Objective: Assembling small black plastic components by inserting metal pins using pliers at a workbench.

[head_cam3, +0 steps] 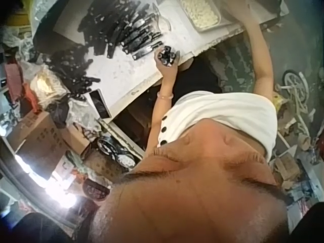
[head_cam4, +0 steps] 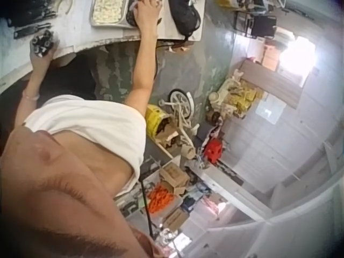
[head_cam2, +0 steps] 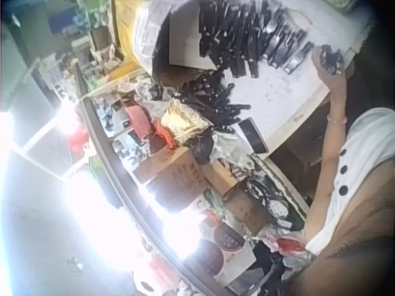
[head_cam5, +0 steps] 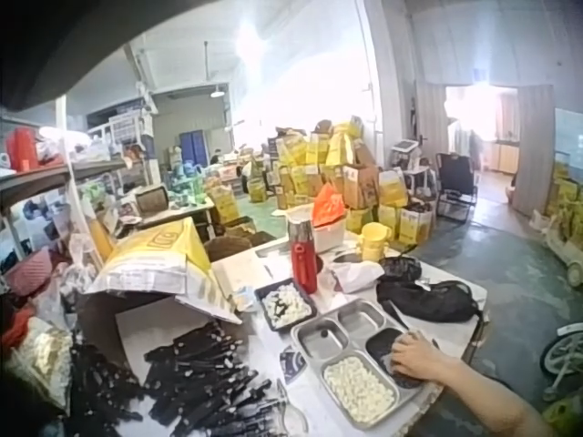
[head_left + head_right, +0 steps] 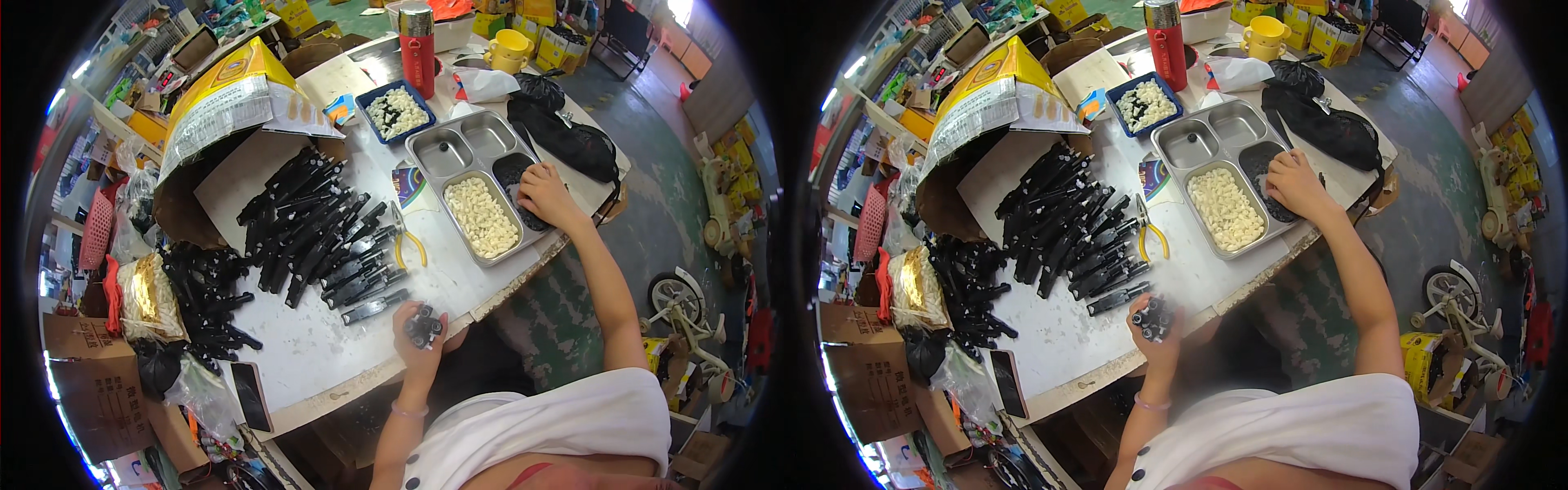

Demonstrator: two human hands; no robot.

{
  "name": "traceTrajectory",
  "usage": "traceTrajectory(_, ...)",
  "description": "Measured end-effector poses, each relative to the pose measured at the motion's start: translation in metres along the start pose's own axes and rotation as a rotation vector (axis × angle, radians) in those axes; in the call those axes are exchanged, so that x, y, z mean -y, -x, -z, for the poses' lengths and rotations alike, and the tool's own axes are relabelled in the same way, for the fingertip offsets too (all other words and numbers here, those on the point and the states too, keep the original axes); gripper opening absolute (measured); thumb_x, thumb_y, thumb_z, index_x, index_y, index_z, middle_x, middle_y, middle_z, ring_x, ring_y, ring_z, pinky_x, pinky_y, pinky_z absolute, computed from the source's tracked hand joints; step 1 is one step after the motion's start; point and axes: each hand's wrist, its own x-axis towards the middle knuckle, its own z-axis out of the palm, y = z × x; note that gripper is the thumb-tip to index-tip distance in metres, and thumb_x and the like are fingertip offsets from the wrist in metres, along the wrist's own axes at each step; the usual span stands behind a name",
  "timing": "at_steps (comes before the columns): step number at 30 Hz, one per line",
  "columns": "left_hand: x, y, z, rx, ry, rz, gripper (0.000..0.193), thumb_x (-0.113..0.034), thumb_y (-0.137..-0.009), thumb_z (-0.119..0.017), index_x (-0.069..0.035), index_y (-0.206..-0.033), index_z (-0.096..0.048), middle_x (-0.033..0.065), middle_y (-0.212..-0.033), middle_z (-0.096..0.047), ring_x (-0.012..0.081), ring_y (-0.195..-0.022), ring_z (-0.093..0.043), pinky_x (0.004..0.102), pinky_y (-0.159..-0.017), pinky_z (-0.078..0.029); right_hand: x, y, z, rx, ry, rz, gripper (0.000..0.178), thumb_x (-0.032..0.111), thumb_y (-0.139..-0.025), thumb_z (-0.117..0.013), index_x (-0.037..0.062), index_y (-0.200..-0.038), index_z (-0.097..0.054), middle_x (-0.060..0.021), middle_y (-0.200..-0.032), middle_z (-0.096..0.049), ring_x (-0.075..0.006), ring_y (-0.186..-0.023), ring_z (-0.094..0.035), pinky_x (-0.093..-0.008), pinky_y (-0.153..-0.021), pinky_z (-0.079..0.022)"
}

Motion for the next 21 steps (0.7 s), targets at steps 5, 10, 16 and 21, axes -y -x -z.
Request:
traceTrajectory(5, -0.002, 0.000, -0.001, -0.005, 0.014, -0.010, 0.062, 0.008, -0.066, -0.076, -0.006, -0.116, -0.041, 0.0146, -0.118, -0.048, 0.0209, -0.102, -0.055, 0.0328, -0.089, -0.046, -0.003, 0.002, 0.005, -0.052, -0.021, -0.031, 0.011, 0.014, -0.072, -0.069, 0.0080, -0.076, -0.060, -0.0043, -0.088, -0.054, -0.0231, -0.103, -0.049, -0.0392, -0.096, -0.033)
traceTrajectory(10, -0.006, -0.003, 0.001, -0.006, 0.016, -0.007, 0.062, 0.007, -0.066, -0.076, -0.007, -0.116, -0.042, 0.0135, -0.116, -0.049, 0.0205, -0.102, -0.054, 0.0326, -0.089, -0.046, -0.005, -0.004, -0.006, 0.040, -0.027, -0.011, 0.011, 0.015, -0.072, -0.068, 0.0081, -0.077, -0.061, -0.0049, -0.088, -0.054, -0.0240, -0.101, -0.049, -0.0393, -0.095, -0.033)
traceTrajectory(16, -0.016, -0.009, -0.001, -0.015, -0.133, -0.021, 0.057, -0.006, -0.066, -0.081, -0.007, -0.111, -0.047, 0.0124, -0.107, -0.055, 0.0243, -0.099, -0.056, 0.0336, -0.086, -0.046, 0.000, -0.011, 0.000, 0.003, 0.052, -0.049, 0.009, 0.012, -0.077, -0.061, 0.0051, -0.080, -0.056, -0.0096, -0.087, -0.052, -0.0284, -0.098, -0.048, -0.0395, -0.091, -0.036)
traceTrajectory(21, -0.015, -0.009, -0.003, -0.010, -0.062, -0.028, 0.055, -0.003, -0.067, -0.081, -0.007, -0.111, -0.047, 0.0118, -0.107, -0.055, 0.0236, -0.098, -0.056, 0.0323, -0.086, -0.046, 0.027, -0.027, 0.015, -0.099, -0.020, -0.032, 0.010, 0.012, -0.081, -0.059, 0.0041, -0.083, -0.053, -0.0106, -0.088, -0.051, -0.0291, -0.096, -0.047, -0.0395, -0.088, -0.036)
